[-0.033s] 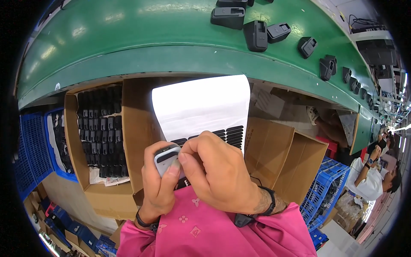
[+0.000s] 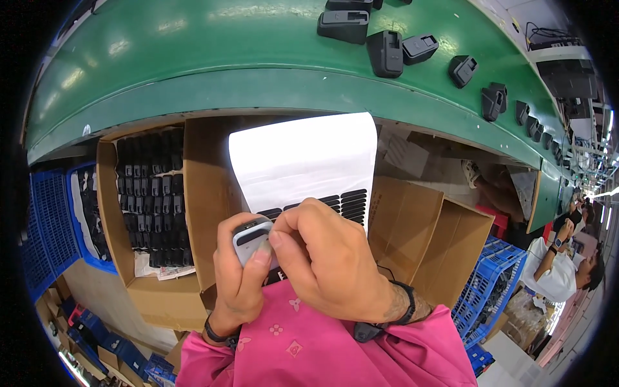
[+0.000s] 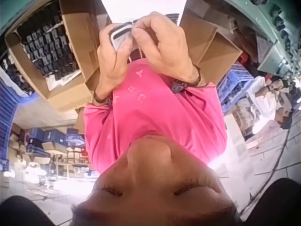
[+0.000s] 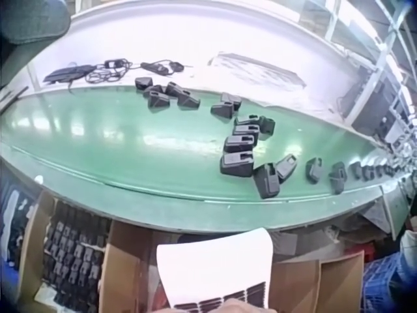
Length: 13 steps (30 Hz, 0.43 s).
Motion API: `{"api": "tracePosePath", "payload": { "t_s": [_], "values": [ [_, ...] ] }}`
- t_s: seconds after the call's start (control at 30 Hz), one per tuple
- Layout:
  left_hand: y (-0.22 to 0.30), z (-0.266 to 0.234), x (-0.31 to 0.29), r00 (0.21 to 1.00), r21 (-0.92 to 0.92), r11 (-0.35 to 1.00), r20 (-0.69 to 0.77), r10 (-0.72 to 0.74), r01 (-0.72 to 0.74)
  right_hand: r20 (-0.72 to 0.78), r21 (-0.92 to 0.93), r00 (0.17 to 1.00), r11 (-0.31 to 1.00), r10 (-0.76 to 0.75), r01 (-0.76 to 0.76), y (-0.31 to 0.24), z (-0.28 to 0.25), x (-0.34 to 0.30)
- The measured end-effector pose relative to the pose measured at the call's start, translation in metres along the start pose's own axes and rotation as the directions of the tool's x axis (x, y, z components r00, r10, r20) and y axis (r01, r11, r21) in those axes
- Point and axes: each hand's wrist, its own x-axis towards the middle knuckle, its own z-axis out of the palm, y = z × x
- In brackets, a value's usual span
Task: Assembling small electronic components by snapping together plastic housing and internal parts, then sorting them into containers.
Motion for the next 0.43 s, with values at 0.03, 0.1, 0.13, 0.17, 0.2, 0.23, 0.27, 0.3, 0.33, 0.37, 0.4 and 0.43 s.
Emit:
{"api": "tracePosePath", "payload": {
  "t_s": [0.03, 0.1, 0.13, 0.17, 0.2, 0.23, 0.27, 0.3, 0.33, 0.37, 0.4, 0.43],
  "values": [
    [0.0003, 0.0, 0.0, 1.0, -0.008, 1.0, 0.006, -0.006, 0.006, 0.013, 0.014, 1.0, 1.0, 0.016, -0.016, -0.0016, -0.0011, -0.0002],
    [-0.0005, -0.0002, 0.0002, 1.0, 0.017, 1.0, 0.01, 0.014, -0.014, 0.029, 0.028, 0.999, 0.999, 0.032, -0.033, -0.0037, -0.0034, -0.0011],
    [-0.001, -0.0003, 0.0001, 0.999, 0.043, 0.998, 0.016, 0.037, -0.037, 0.049, 0.048, 0.997, 0.997, 0.056, -0.058, -0.0043, -0.005, -0.0017],
    [-0.0015, -0.0003, -0.0003, 0.999, 0.043, 0.998, 0.014, 0.036, -0.037, 0.07, 0.069, 0.994, 0.994, 0.079, -0.083, -0.0044, -0.0061, -0.0023],
    [-0.0019, -0.0003, -0.0008, 0.999, 0.057, 0.997, 0.016, 0.041, -0.042, 0.073, 0.07, 0.994, 0.994, 0.078, -0.083, -0.004, -0.0065, -0.0031],
    [-0.0023, 0.0, -0.0009, 0.999, 0.071, 0.996, 0.022, 0.046, -0.048, 0.089, 0.123, 0.989, 0.984, 0.118, -0.128, -0.0029, -0.0067, -0.0042],
    [-0.0007, 0.0007, -0.0013, 0.999, 0.07, 0.996, 0.023, 0.046, -0.048, 0.107, 0.176, 0.982, 0.969, 0.156, -0.173, -0.0017, -0.0071, -0.0052],
    [0.0026, 0.0017, -0.0021, 1.0, 0.049, 0.999, 0.007, -0.013, 0.012, 0.106, 0.176, 0.982, 0.969, 0.156, -0.173, -0.0001, -0.0078, -0.0056],
    [0.0045, 0.0024, -0.0026, 0.997, 0.028, 0.997, -0.006, -0.072, 0.072, 0.134, 0.207, 0.974, 0.956, 0.18, -0.206, 0.0018, -0.0086, -0.0055],
    [0.0046, 0.0024, -0.0028, 0.997, 0.028, 0.997, -0.005, -0.071, 0.071, 0.163, 0.237, 0.965, 0.942, 0.203, -0.238, 0.0029, -0.0093, -0.0049],
    [0.0046, 0.0018, -0.0029, 0.997, 0.01, 0.997, 0.003, -0.075, 0.075, 0.168, 0.218, 0.96, 0.942, 0.222, -0.256, 0.0034, -0.0098, -0.0038],
    [0.0044, 0.0006, -0.0035, 0.997, -0.008, 0.997, 0.009, -0.081, 0.081, 0.175, 0.2, 0.954, 0.94, 0.242, -0.275, 0.0033, -0.01, -0.0026]
  ]
}}
